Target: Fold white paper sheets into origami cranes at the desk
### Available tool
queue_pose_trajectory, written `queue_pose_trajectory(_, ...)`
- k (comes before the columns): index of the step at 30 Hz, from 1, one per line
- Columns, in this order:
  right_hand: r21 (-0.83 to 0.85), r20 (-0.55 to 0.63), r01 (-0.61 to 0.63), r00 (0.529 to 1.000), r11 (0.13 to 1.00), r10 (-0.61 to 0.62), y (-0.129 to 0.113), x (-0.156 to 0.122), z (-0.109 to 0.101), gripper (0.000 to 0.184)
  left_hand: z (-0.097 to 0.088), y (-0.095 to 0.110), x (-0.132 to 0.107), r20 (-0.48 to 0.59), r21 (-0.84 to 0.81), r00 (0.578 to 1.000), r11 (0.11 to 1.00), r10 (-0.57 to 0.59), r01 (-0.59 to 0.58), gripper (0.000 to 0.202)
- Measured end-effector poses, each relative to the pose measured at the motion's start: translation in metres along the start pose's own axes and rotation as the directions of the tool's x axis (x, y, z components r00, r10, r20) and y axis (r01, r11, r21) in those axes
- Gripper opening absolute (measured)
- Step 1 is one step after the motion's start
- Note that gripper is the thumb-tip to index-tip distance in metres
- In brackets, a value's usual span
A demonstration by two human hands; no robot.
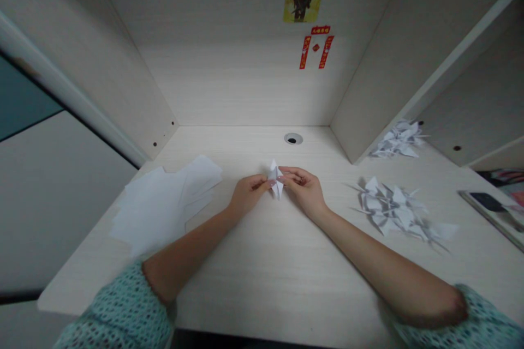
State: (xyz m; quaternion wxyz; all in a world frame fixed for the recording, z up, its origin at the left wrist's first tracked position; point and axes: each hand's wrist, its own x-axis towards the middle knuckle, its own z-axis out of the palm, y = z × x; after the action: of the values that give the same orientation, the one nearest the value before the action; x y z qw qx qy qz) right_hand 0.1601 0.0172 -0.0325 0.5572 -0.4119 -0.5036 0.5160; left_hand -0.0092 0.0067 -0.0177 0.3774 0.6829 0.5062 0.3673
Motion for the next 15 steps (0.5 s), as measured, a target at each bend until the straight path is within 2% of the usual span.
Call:
queue_pose_trajectory(9, 0.02, 0.031, -0.01, 0.999, 1.0, 0.009, -0.0014, -0.0005, 0.0001, 0.035, -0.0001, 0.0051, -0.002, -0.047, 0.03, 0.999, 0.999, -0.023, 0.025, 0.041)
queue_pose_trajectory(15, -0.063, 0.019, -0.005, 1.0, 0.998, 0.006, -0.0004, -0.0017, -0.0008, 0.031, 0.0018, 0.0062, -0.0046, -0.035, 0.028, 0.999, 1.0, -0.004, 0.005, 0.04)
